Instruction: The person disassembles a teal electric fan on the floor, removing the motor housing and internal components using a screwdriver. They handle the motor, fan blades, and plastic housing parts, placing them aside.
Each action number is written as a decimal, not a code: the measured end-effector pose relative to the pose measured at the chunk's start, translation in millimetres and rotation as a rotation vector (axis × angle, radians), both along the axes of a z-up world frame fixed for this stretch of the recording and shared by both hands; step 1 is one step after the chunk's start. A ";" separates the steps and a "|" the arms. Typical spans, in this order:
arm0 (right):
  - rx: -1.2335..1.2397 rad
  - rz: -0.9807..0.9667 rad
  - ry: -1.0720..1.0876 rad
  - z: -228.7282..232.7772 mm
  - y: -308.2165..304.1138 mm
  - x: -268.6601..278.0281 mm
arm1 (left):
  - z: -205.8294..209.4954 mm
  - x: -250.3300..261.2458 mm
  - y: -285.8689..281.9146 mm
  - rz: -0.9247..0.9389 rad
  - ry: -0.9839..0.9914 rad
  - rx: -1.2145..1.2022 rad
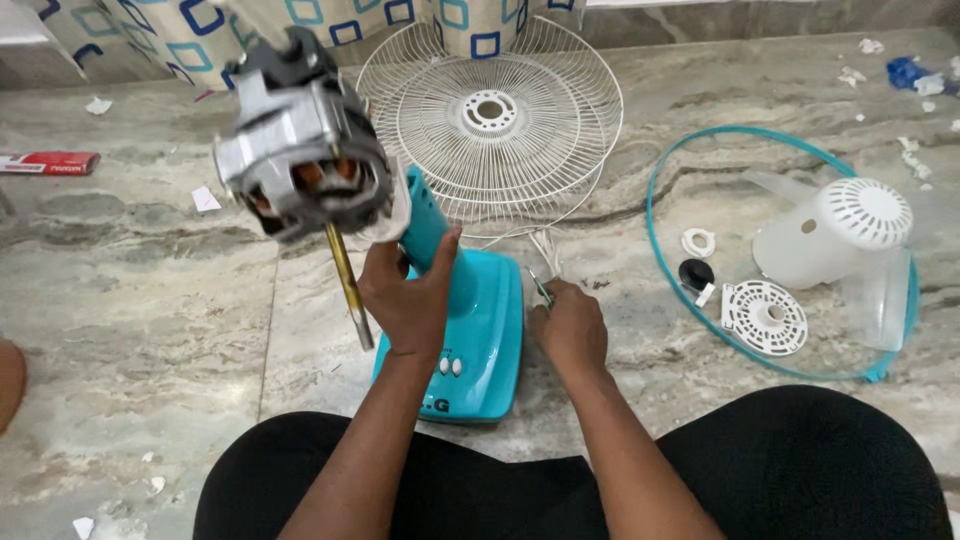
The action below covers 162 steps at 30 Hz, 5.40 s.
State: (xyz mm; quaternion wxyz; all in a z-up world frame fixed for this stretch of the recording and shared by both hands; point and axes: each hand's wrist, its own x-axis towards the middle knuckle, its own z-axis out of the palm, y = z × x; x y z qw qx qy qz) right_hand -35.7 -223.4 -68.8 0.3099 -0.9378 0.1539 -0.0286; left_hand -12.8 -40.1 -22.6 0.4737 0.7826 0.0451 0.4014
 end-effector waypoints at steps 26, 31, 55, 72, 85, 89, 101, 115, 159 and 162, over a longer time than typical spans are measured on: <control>1.068 0.483 -0.193 137.9 68.0 -64.9 | -160.7 20.5 0.5 -1.223 0.043 -1.628; 1.207 0.409 -0.301 149.5 81.8 -80.2 | -154.5 0.7 -14.8 -1.236 0.174 -1.447; 0.363 0.735 -0.511 183.6 6.0 -53.2 | 40.4 -49.5 48.9 -0.858 0.405 -0.194; 0.673 0.690 -0.405 162.8 12.0 -37.5 | 103.5 -38.6 64.2 -0.952 0.171 -0.127; 0.445 0.597 -0.433 144.7 9.2 -21.2 | 74.4 -23.8 59.2 -1.002 0.120 -0.212; 0.470 0.605 -0.375 134.9 12.7 -11.7 | 74.8 -19.8 53.7 -1.011 0.086 -0.258; 0.662 0.619 -0.443 132.6 12.9 -10.9 | 114.3 13.3 54.6 -0.916 0.167 -0.028; 0.616 0.520 -0.442 128.1 14.1 -6.0 | 131.4 42.7 38.7 -0.930 0.328 -0.075; 0.686 0.427 -0.439 102.3 14.5 0.3 | 30.8 5.4 21.4 -0.854 0.316 -0.388; 0.716 0.343 -0.327 100.4 20.1 -1.3 | 26.3 4.9 23.7 -0.865 0.314 -0.342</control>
